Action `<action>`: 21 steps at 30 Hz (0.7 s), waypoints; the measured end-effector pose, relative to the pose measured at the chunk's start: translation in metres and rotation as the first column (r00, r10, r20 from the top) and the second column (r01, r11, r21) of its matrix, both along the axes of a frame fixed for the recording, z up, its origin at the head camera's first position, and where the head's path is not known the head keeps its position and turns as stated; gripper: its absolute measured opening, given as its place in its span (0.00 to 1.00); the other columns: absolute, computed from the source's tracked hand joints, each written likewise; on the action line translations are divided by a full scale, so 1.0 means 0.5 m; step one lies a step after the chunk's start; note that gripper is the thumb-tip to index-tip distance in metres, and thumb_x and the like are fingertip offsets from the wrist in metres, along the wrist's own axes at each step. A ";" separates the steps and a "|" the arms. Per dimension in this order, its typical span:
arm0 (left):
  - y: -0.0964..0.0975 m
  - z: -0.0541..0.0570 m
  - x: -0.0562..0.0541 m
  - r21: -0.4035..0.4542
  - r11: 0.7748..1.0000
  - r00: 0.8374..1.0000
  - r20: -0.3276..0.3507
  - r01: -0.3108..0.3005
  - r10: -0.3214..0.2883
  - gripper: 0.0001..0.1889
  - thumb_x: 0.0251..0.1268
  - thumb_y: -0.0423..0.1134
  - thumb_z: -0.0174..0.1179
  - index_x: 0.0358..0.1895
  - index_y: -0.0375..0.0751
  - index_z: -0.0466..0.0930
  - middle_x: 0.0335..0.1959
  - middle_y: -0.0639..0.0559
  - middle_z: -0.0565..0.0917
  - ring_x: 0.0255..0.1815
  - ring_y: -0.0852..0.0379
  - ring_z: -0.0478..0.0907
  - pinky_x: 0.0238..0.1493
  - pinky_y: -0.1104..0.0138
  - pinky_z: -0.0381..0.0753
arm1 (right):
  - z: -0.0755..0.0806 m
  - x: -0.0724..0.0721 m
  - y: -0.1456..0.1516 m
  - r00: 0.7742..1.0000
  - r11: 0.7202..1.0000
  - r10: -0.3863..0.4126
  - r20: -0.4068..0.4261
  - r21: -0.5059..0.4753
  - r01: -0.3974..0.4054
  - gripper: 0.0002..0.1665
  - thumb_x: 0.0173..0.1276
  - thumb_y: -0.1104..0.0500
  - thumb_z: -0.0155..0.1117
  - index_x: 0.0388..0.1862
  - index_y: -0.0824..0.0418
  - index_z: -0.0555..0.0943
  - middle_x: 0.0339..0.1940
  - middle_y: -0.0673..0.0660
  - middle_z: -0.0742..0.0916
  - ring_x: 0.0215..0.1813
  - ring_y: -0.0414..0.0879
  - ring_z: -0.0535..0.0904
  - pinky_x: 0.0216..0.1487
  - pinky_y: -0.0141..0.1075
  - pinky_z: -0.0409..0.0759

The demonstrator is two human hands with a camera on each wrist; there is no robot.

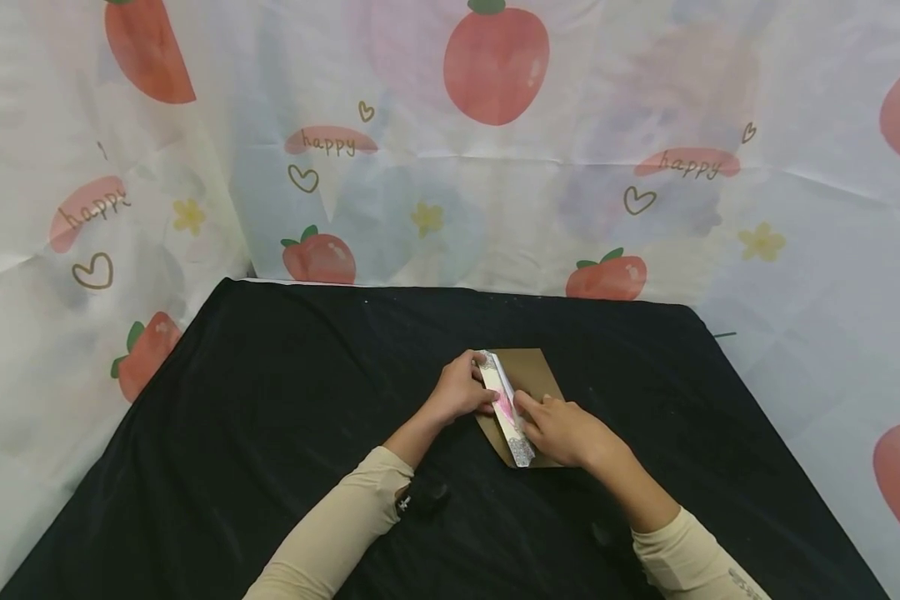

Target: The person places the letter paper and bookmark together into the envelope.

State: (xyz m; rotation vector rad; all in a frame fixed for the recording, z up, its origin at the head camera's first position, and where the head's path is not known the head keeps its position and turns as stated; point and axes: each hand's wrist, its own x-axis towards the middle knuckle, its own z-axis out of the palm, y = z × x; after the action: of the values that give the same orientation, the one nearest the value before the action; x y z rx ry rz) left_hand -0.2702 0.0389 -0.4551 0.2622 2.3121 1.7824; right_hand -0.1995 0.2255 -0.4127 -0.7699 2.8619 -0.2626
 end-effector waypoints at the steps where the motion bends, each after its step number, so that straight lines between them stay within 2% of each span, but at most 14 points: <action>1: 0.003 -0.002 -0.001 0.004 1.000 1.000 0.002 -0.004 0.004 0.32 0.55 0.17 0.72 0.64 0.28 0.70 0.44 0.38 0.79 0.22 0.51 0.85 0.24 0.66 0.86 | 0.000 0.000 0.000 1.000 1.000 0.001 0.001 -0.002 -0.001 0.07 0.80 0.59 0.57 0.46 0.56 0.67 0.30 0.54 0.75 0.34 0.50 0.73 0.36 0.49 0.75; 8: 0.016 -0.014 -0.007 0.053 0.999 1.000 0.015 -0.010 0.010 0.33 0.56 0.17 0.71 0.65 0.29 0.68 0.44 0.40 0.78 0.22 0.52 0.86 0.26 0.66 0.87 | 0.000 -0.002 -0.001 1.000 1.000 -0.015 0.009 0.005 0.015 0.08 0.81 0.57 0.56 0.49 0.56 0.68 0.30 0.55 0.75 0.34 0.51 0.74 0.36 0.50 0.75; 11: 0.019 -0.015 -0.009 0.057 0.998 1.000 0.012 -0.006 0.005 0.33 0.58 0.17 0.70 0.67 0.29 0.67 0.44 0.40 0.78 0.23 0.52 0.86 0.26 0.66 0.87 | 0.000 -0.001 -0.001 0.998 0.998 -0.056 0.029 0.004 0.056 0.16 0.79 0.48 0.60 0.53 0.56 0.70 0.33 0.57 0.77 0.33 0.51 0.76 0.34 0.49 0.76; 15: 0.023 -0.015 -0.012 0.051 0.999 1.000 0.018 0.011 -0.012 0.33 0.61 0.18 0.69 0.69 0.31 0.66 0.44 0.42 0.77 0.24 0.52 0.86 0.27 0.66 0.87 | 0.001 0.003 -0.002 0.992 0.994 -0.110 0.062 0.013 0.109 0.30 0.71 0.36 0.68 0.57 0.55 0.71 0.35 0.58 0.77 0.30 0.51 0.77 0.30 0.46 0.75; 21: 0.030 -0.016 -0.018 0.020 1.000 1.000 0.009 0.024 -0.024 0.33 0.63 0.18 0.67 0.70 0.32 0.67 0.43 0.43 0.79 0.23 0.53 0.85 0.26 0.66 0.87 | 0.002 0.003 -0.002 0.997 0.997 -0.063 0.047 0.051 0.061 0.28 0.69 0.45 0.73 0.52 0.56 0.68 0.30 0.54 0.73 0.30 0.48 0.71 0.31 0.44 0.71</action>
State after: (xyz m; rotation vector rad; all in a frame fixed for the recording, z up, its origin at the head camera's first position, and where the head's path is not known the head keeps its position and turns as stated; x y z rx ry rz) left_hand -0.2790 0.0541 -0.4633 0.2829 2.2762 1.7916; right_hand -0.1981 0.2245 -0.4116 -0.6576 2.8377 -0.2148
